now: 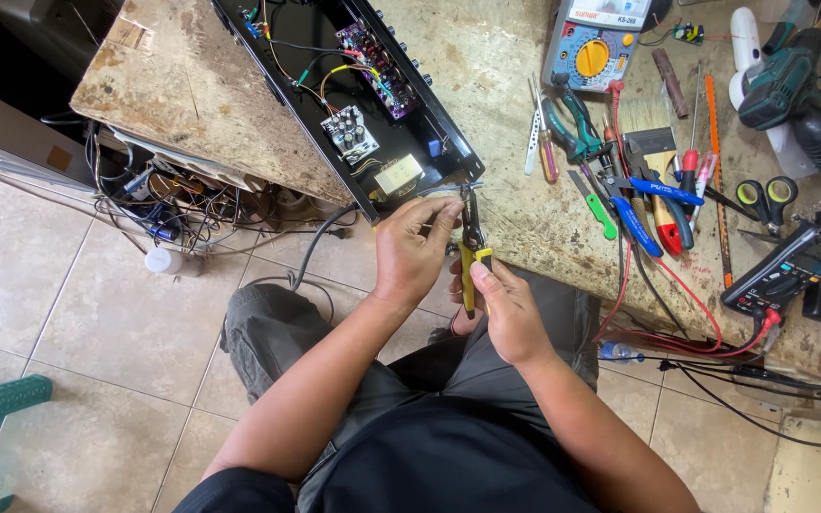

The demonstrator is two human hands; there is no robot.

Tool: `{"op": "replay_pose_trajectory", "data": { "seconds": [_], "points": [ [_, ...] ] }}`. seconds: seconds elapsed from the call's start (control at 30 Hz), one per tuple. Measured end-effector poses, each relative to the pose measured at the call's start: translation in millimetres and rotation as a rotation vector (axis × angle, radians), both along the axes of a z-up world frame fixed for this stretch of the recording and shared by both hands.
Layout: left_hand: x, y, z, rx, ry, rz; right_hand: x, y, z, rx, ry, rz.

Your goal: Repairing an electronic device by stripping wires and preparing them for soldering

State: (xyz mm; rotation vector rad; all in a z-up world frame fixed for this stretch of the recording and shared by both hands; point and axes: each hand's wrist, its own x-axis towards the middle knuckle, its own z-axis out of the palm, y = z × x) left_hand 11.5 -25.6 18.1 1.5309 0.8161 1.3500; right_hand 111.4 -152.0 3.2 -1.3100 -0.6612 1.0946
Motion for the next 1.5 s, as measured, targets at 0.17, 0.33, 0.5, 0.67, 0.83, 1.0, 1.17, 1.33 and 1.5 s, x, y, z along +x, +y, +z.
{"op": "replay_pose_trajectory", "data": {
  "seconds": [0.17, 0.33, 0.5, 0.67, 0.83, 1.0, 1.17, 1.33, 1.5],
  "points": [
    [-3, 5, 0, 0.031, 0.016, -0.016, 0, -1, 0, -0.003, 0.000, -0.007],
    [-2, 6, -1, 0.046, 0.023, -0.024, 10, -1, 0, -0.004, -0.080, 0.037],
    [-4, 6, -1, 0.073, 0.028, -0.035, 14, -2, 9, -0.033, -0.333, 0.095],
    [-4, 4, -3, 0.073, 0.021, -0.034, 21, -5, -11, 0.016, -0.507, 0.070],
    [-3, 3, -3, 0.069, 0.009, -0.037, 17, -3, 2, 0.051, -0.606, 0.052],
    [-3, 4, -3, 0.054, 0.018, -0.038, 24, -6, -18, 0.031, -0.611, 0.054],
    [-2, 4, -9, 0.066, 0.029, -0.035, 9, 1, 31, 0.026, -0.781, 0.053],
    [-12, 20, -11, 0.209, 0.357, -0.227, 5, 2, 53, 0.002, -1.003, 0.096],
    [-18, 27, 14, 0.019, 0.292, -0.496, 24, 0, 26, 0.011, -0.639, 0.067]
  ]
}}
